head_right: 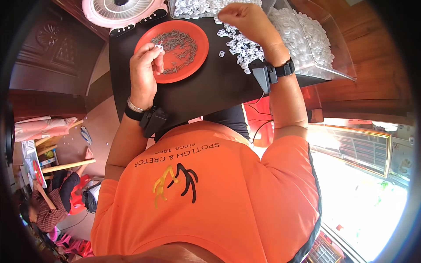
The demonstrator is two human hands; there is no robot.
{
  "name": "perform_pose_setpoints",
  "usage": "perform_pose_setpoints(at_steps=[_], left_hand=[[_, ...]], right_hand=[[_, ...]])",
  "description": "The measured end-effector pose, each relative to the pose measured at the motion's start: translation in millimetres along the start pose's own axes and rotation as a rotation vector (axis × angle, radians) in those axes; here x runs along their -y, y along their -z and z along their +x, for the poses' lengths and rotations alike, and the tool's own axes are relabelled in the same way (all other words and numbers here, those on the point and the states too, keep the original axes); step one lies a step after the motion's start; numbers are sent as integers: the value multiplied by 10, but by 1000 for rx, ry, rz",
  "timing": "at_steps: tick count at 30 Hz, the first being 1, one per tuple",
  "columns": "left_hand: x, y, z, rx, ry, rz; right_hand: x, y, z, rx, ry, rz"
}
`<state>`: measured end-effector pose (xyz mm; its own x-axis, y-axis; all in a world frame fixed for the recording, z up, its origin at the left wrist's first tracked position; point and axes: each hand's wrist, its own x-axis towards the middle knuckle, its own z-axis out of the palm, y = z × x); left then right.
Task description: Manually assembling small white plastic components by inserting metal rings.
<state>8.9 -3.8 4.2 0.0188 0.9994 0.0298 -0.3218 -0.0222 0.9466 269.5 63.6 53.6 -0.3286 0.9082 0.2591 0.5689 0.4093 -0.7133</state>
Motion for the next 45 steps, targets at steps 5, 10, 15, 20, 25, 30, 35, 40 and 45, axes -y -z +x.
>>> perform_pose_setpoints(at_steps=[5, 10, 15, 20, 25, 30, 35, 40, 45], left_hand=[[-15, -9, -9, 32, -27, -26], [-15, -18, -21, 19, -12, -6], [9, 1, -9, 21, -10, 22], [-3, -14, -13, 29, -5, 36], [18, -13, -7, 19, 7, -5], [-3, -17, -10, 35, 9, 20], [27, -12, 0, 45, -3, -19], [32, 10, 13, 113, -38, -70], [62, 45, 48, 149, -37, -198]], right_hand=[[-121, -131, -231, 241, -18, -230], [-247, -89, -284, 77, 46, -537], [-370, -20, -310, 83, 32, -693], [-565, -40, -345, 163, 0, -676], [-560, -75, -318, 142, 24, -689], [-599, -97, -287, 138, -1, -543], [-449, -177, -241, 136, -103, -140], [8, -428, -77, 232, -83, 394], [331, -790, 81, 405, -27, 608]])
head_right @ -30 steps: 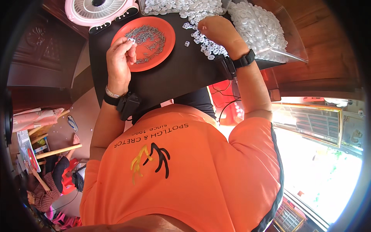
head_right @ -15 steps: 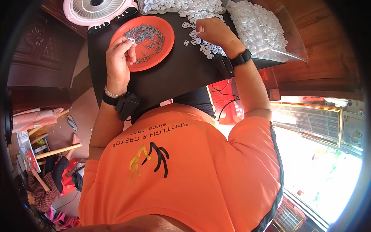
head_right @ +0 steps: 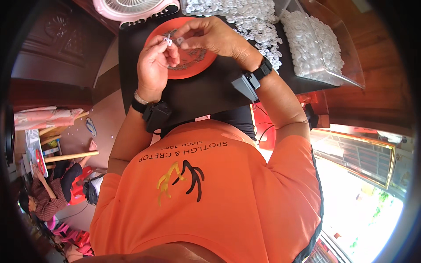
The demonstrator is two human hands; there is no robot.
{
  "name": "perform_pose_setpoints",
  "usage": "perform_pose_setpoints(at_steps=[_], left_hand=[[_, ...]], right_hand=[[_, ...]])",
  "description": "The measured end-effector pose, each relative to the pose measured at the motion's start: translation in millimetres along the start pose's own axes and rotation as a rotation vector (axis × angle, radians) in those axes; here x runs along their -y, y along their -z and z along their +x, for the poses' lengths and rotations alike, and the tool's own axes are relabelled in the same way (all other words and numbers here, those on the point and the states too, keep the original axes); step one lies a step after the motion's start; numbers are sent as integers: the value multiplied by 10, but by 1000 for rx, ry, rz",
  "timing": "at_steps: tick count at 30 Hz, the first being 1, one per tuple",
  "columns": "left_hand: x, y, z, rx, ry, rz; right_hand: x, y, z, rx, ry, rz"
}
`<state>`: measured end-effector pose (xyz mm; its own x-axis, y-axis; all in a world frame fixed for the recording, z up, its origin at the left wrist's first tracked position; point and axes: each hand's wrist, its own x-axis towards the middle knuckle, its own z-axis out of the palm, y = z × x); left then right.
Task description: Manually assembling small white plastic components by inserting metal rings.
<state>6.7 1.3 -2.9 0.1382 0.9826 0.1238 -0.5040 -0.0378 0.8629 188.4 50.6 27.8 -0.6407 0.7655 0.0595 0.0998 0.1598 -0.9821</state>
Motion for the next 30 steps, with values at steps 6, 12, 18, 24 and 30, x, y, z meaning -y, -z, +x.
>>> perform_pose_setpoints(at_steps=[6, 12, 18, 24, 30], left_hand=[[21, 83, 33, 22, -6, -162], [28, 90, 32, 25, 41, -159], [33, 86, 38, 10, 46, -132], [39, 29, 8, 42, 41, -106], [23, 42, 9, 20, 61, -141]], right_hand=[[-100, -126, 90, 2, 149, -33], [-130, -183, 51, -14, 161, 127], [-218, -147, 61, -44, 66, 132], [-209, -117, 53, -31, 1, 307], [-277, -73, 69, -10, -32, 338]])
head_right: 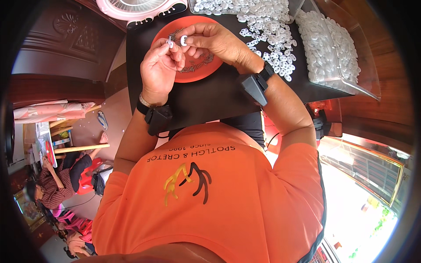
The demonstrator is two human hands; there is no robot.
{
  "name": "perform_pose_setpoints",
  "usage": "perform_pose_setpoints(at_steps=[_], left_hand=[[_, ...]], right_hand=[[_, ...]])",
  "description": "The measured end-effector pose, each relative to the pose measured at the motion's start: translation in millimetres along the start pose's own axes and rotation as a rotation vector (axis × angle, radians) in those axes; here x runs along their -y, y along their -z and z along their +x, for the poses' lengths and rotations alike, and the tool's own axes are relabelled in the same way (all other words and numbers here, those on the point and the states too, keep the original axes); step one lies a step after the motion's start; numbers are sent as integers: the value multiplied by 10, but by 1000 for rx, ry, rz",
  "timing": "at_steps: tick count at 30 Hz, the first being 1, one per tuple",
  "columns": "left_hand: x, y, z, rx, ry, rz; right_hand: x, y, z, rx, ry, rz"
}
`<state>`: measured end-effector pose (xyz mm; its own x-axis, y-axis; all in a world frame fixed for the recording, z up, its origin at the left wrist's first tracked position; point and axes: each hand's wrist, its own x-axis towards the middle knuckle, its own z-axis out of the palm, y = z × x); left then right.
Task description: Manually assembling small white plastic components by inserting metal rings.
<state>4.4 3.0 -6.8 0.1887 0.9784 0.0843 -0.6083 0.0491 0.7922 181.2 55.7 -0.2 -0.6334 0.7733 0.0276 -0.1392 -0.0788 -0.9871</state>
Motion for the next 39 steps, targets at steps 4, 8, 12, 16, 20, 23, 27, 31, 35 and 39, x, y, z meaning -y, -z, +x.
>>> perform_pose_setpoints(at_steps=[4, 8, 12, 16, 20, 23, 27, 31, 35, 39], left_hand=[[17, 2, -2, -11, -10, 34], [44, -32, -2, 18, 16, 119], [32, -76, -7, -50, -3, 120], [26, -57, -3, -102, -33, 133], [25, -23, -41, -214, 45, 319], [57, -115, -63, -232, -28, 369], [64, -110, -62, -207, -44, 326], [58, -123, -58, -221, -27, 350], [76, -121, -50, -240, -43, 409], [90, -108, -46, -227, -54, 415]], right_hand=[[-6, -29, 14, -63, 24, 14], [-88, -105, 30, -154, 79, 84], [-51, -119, 21, -135, 58, 105], [-27, -49, 8, -80, -17, -12], [33, -35, -5, -169, 15, -53], [58, 16, -7, -215, 32, -42], [89, -14, -23, -197, 38, -79], [90, -39, -32, -180, 41, -88], [90, -51, -31, -179, 38, -117], [64, -31, -28, -181, 70, -124]])
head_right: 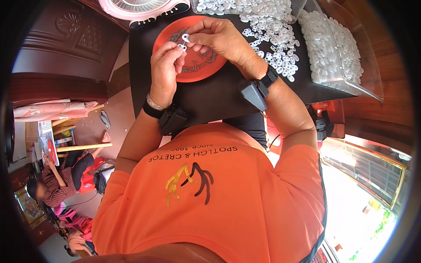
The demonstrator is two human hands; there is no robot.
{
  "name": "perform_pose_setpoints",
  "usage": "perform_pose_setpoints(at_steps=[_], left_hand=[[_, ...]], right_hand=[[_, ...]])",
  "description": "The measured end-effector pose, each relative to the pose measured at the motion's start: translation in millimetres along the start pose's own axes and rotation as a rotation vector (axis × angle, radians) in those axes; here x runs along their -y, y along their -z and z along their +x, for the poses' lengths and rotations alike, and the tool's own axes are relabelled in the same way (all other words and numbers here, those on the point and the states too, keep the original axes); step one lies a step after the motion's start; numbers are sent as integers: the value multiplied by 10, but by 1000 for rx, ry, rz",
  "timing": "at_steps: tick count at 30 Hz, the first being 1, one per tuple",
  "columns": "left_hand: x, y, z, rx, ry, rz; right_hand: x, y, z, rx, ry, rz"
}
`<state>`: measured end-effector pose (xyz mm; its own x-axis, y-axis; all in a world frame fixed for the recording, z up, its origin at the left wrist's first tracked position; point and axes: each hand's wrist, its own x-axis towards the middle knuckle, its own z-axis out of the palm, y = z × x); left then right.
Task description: Manually assembling small white plastic components by inserting metal rings.
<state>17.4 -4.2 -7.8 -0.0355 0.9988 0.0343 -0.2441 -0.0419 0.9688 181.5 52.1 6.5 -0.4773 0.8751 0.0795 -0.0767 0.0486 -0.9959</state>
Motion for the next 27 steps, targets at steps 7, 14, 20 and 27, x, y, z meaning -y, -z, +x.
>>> perform_pose_setpoints(at_steps=[7, 14, 20, 27], left_hand=[[6, 9, 1, 0, -1, 15], [8, -2, 2, -2, -2, 38], [4, -2, -11, 6, -28, 45], [-12, 10, -16, 4, -19, 25]], right_hand=[[-11, -30, -9, 4, 37, -33], [-31, -66, -30, -2, 48, -116], [-51, -84, -39, 40, 77, -112], [-24, -161, -64, 33, 127, -165]])
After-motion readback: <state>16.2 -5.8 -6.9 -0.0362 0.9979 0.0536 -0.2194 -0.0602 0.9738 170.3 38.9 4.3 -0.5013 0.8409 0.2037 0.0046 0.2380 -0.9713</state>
